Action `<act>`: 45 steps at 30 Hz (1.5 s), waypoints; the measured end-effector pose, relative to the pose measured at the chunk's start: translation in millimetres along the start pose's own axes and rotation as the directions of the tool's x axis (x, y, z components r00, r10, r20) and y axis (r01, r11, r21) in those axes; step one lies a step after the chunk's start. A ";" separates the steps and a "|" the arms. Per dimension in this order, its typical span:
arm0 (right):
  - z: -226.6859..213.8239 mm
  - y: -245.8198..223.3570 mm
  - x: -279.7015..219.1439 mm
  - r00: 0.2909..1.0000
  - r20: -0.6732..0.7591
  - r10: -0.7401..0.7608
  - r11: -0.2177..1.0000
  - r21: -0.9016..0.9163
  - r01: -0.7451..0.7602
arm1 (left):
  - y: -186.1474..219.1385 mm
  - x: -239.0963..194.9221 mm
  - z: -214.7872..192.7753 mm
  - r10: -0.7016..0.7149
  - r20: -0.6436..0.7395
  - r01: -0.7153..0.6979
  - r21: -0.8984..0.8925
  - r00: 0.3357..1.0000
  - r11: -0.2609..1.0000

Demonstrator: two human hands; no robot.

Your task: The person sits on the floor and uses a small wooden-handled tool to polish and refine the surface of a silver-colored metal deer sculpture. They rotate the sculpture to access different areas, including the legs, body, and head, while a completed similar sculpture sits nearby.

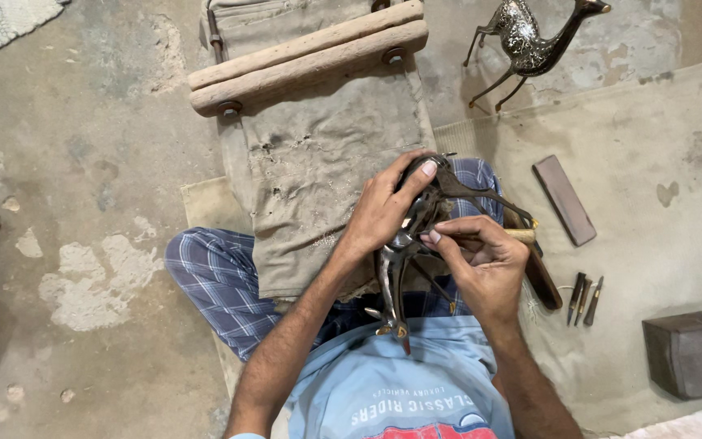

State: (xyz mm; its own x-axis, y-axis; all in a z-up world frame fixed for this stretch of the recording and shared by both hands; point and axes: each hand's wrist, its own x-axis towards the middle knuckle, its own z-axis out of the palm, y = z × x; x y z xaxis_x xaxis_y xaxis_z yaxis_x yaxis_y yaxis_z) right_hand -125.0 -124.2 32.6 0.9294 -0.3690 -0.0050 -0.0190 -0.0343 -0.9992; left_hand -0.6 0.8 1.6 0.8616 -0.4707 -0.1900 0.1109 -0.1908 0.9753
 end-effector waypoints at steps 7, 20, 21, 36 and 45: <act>-13.9 -3.6 8.2 0.988 0.155 0.022 1.000 -0.007 -0.021 | 0.6 -0.5 -1.2 0.005 0.019 -0.005 -0.003 1.000 1.000; -15.4 -0.1 11.6 0.983 0.184 0.022 0.999 0.031 -0.028 | 5.1 -1.8 -2.7 0.009 0.023 -0.009 0.016 1.000 1.000; -18.6 -0.8 14.0 0.977 0.214 0.020 0.999 0.027 -0.027 | 5.5 -1.9 -2.6 -0.011 0.026 0.010 0.013 1.000 1.000; -28.0 4.1 25.1 0.938 0.336 -0.090 0.996 0.045 0.079 | 4.3 0.3 -2.4 -0.025 0.040 0.023 0.041 0.999 0.999; -29.3 0.4 29.4 0.918 0.380 -0.113 0.994 0.041 0.106 | 3.8 1.3 -2.6 0.012 0.035 -0.013 0.043 0.999 0.999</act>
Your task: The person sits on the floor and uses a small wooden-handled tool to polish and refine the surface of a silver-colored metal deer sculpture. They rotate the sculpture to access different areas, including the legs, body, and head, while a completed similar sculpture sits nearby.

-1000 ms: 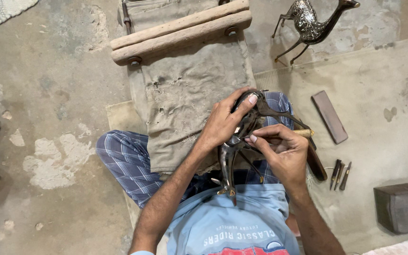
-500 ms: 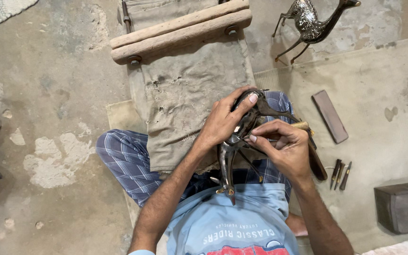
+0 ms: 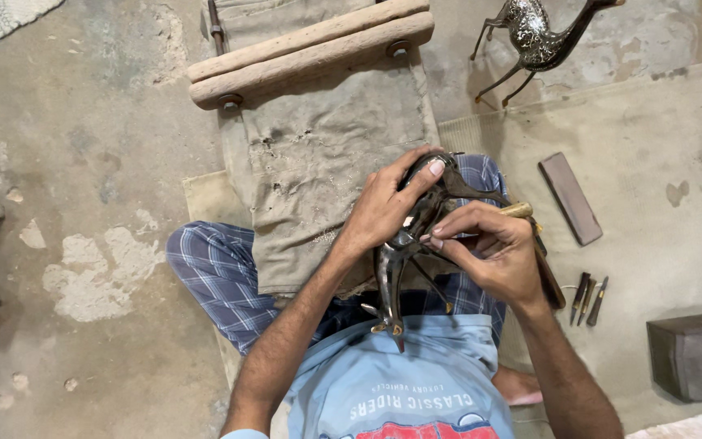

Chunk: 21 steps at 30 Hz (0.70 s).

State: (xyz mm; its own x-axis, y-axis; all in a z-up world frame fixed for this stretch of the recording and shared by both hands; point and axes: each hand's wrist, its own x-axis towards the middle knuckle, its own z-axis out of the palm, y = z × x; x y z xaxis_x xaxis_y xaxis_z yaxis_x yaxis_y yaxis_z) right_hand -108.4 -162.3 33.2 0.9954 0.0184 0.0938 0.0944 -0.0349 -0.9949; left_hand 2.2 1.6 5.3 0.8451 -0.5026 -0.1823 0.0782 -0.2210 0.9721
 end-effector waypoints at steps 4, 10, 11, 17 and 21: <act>-7.2 -7.6 4.8 0.997 0.073 -0.027 0.984 -0.173 0.039 | -0.8 0.0 0.5 -0.005 0.007 0.005 0.001 1.000 1.000; 6.8 -9.0 3.2 0.999 -0.043 -0.009 0.998 -0.064 0.007 | 0.0 0.9 0.7 -0.029 0.005 0.029 0.002 1.000 1.000; 10.0 -9.0 1.4 0.997 -0.073 0.008 0.997 -0.082 -0.014 | 0.1 0.6 0.3 -0.024 0.003 0.024 0.001 1.000 1.000; 13.6 -7.7 -1.9 0.991 -0.130 0.041 0.992 -0.110 -0.056 | -0.5 0.8 0.8 -0.019 0.006 0.019 -0.006 1.000 1.000; 17.3 -10.0 -1.6 0.984 -0.155 0.082 0.986 -0.128 -0.103 | 0.4 -0.7 -0.3 0.006 0.005 -0.006 -0.003 1.000 1.000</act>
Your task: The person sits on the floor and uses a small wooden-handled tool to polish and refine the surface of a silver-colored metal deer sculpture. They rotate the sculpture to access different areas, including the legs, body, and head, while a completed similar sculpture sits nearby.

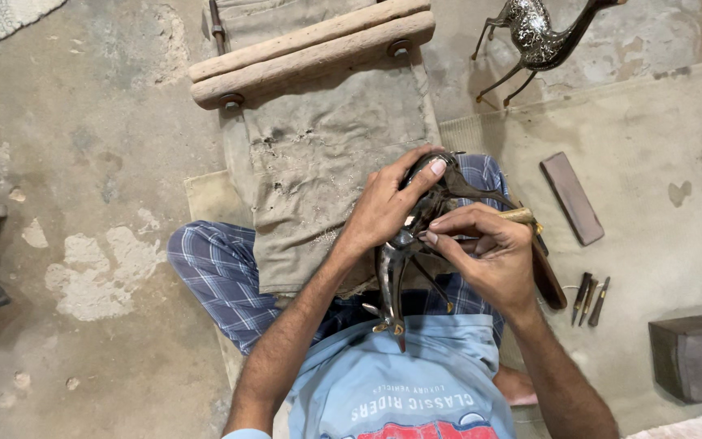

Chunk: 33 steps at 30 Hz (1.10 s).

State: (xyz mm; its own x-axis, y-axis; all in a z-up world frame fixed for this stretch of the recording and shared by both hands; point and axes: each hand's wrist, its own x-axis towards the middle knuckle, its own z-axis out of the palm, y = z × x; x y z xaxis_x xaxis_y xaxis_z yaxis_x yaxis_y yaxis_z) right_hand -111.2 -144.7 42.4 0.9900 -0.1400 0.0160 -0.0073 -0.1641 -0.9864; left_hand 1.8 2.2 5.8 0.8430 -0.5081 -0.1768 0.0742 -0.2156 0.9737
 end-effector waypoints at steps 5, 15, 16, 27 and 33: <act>1.1 -2.5 -0.6 1.000 -0.005 0.004 1.000 0.027 -0.004 | 0.1 0.6 -0.9 0.015 0.000 -0.015 0.000 1.000 1.000; -7.0 -7.6 10.7 0.986 0.103 -0.128 0.986 -0.097 0.138 | 1.8 0.0 -0.4 0.005 -0.005 -0.005 -0.010 1.000 1.000; -8.9 -8.6 11.2 0.981 0.138 -0.137 0.985 -0.086 0.150 | 1.1 -0.2 0.0 -0.016 -0.001 0.016 -0.007 1.000 1.000; -18.3 -15.1 -5.3 0.992 0.009 -0.122 0.972 0.201 0.118 | -19.2 2.4 -4.1 0.170 0.001 -0.164 -0.240 0.986 0.957; -52.6 -41.0 -45.4 0.876 -0.313 -0.367 0.905 0.099 0.414 | -13.6 -19.3 3.7 0.054 -0.116 -0.123 -0.759 0.992 0.639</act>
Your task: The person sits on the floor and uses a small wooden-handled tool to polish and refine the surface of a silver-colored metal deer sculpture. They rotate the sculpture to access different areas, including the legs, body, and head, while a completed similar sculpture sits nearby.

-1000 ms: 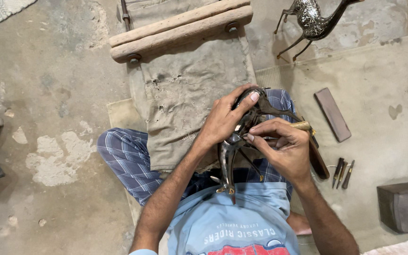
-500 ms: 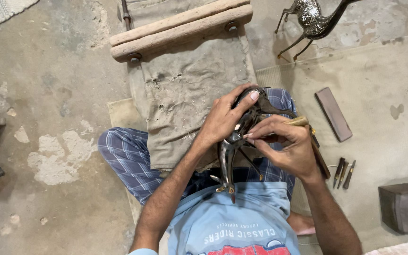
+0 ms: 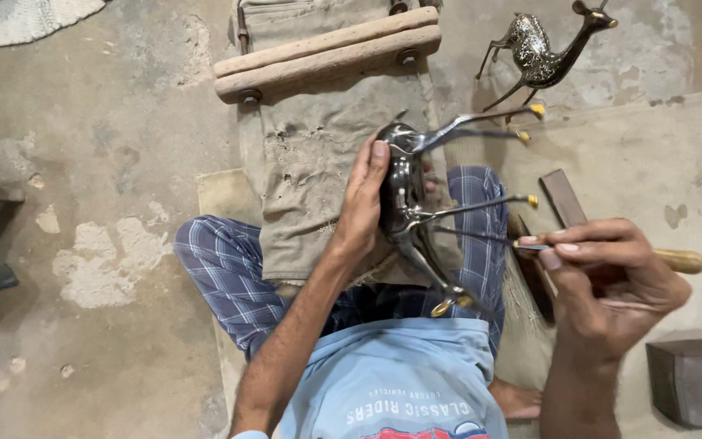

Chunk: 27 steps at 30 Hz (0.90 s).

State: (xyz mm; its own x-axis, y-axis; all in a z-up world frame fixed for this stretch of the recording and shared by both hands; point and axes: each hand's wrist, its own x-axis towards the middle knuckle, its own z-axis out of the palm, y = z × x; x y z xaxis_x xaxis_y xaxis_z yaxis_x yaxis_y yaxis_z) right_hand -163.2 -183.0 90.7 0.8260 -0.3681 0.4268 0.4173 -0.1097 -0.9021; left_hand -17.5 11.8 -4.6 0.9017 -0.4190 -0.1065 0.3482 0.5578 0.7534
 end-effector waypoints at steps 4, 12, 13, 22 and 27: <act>-0.5 12.6 5.2 1.000 0.017 0.016 0.999 -0.034 -0.016 | -4.3 -16.6 3.3 0.171 -0.151 -0.187 -0.100 0.974 0.977; 33.9 75.3 10.8 0.971 0.130 0.200 0.978 -0.090 -0.189 | 3.2 -34.2 -16.6 0.279 -0.149 -0.213 0.350 0.949 0.912; 35.4 79.7 12.7 0.972 0.145 0.183 0.981 -0.096 -0.171 | 9.3 -34.0 -20.4 0.228 -0.172 -0.134 0.431 0.958 0.892; 49.0 92.0 19.1 0.967 0.177 0.183 0.982 -0.084 -0.170 | 32.5 -18.6 -24.5 0.231 -0.258 0.051 0.764 0.938 0.644; 56.9 92.5 12.2 0.976 0.104 0.192 0.977 -0.115 -0.180 | 30.1 -19.7 -31.7 0.184 -0.265 0.071 0.728 0.947 0.682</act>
State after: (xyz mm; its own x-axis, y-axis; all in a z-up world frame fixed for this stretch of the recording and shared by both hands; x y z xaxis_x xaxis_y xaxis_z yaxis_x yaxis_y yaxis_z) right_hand -93.0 -145.1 16.1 0.9256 -0.2842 0.2502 0.2158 -0.1472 -0.9653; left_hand -16.7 59.6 -0.4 0.9855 -0.1041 -0.1338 0.1148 -0.1707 0.9786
